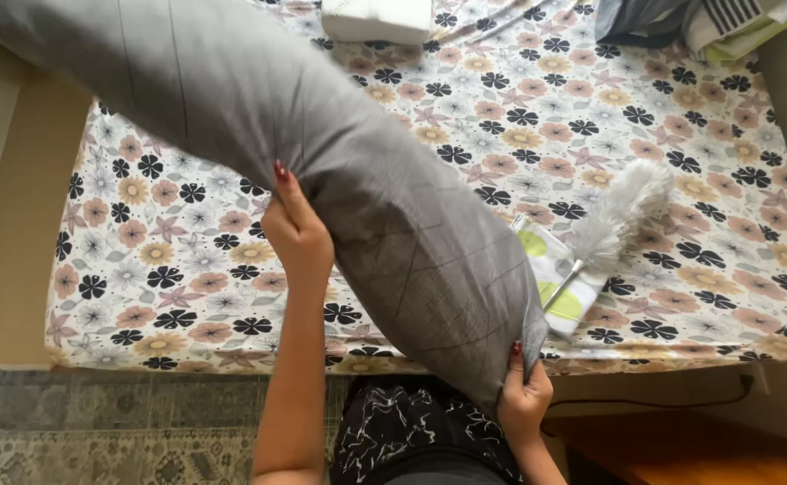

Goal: Remove a pillowcase from a pillow, fold the pillowcase, and clean the pillow using a duster.

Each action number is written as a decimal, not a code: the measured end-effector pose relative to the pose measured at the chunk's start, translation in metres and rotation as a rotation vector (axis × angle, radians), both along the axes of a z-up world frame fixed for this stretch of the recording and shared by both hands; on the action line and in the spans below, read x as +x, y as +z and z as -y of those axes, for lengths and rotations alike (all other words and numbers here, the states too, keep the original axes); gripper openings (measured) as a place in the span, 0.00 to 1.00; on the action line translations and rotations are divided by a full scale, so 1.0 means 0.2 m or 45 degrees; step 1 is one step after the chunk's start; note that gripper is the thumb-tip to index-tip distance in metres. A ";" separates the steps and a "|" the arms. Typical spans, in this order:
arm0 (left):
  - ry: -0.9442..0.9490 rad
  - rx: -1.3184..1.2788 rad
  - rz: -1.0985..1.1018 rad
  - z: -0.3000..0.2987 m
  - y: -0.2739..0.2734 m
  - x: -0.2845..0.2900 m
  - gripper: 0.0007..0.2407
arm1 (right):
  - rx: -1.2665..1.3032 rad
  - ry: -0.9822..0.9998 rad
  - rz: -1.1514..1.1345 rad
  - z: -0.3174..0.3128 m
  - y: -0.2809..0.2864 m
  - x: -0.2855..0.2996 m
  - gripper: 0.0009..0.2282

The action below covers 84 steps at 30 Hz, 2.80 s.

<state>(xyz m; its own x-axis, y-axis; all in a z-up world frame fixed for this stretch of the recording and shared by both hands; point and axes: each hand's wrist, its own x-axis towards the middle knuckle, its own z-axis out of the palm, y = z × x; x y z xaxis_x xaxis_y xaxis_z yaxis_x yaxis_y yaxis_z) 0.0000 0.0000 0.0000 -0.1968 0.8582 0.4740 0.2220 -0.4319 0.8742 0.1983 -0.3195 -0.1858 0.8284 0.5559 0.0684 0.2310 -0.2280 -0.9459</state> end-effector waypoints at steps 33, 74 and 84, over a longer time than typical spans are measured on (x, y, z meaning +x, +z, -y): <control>-0.333 -1.068 -0.405 0.79 -1.87 -0.10 0.42 | -0.394 1.060 0.648 -0.62 -0.20 -0.18 0.20; -0.203 -1.890 0.908 1.19 -1.94 -0.29 0.23 | -0.352 0.080 0.032 -0.34 -1.12 0.44 0.37; -0.257 -1.328 0.960 0.97 -2.08 -0.31 0.14 | -0.090 0.010 -0.153 -0.51 -0.88 0.39 0.39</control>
<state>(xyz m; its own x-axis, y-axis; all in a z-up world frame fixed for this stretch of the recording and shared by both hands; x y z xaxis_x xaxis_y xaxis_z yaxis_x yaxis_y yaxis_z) -0.0618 -0.1931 -0.4159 0.0542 0.7984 -0.5997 -0.4568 0.5539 0.6961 0.2769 -0.2170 -0.3620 0.8241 0.5621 -0.0706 0.1193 -0.2940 -0.9483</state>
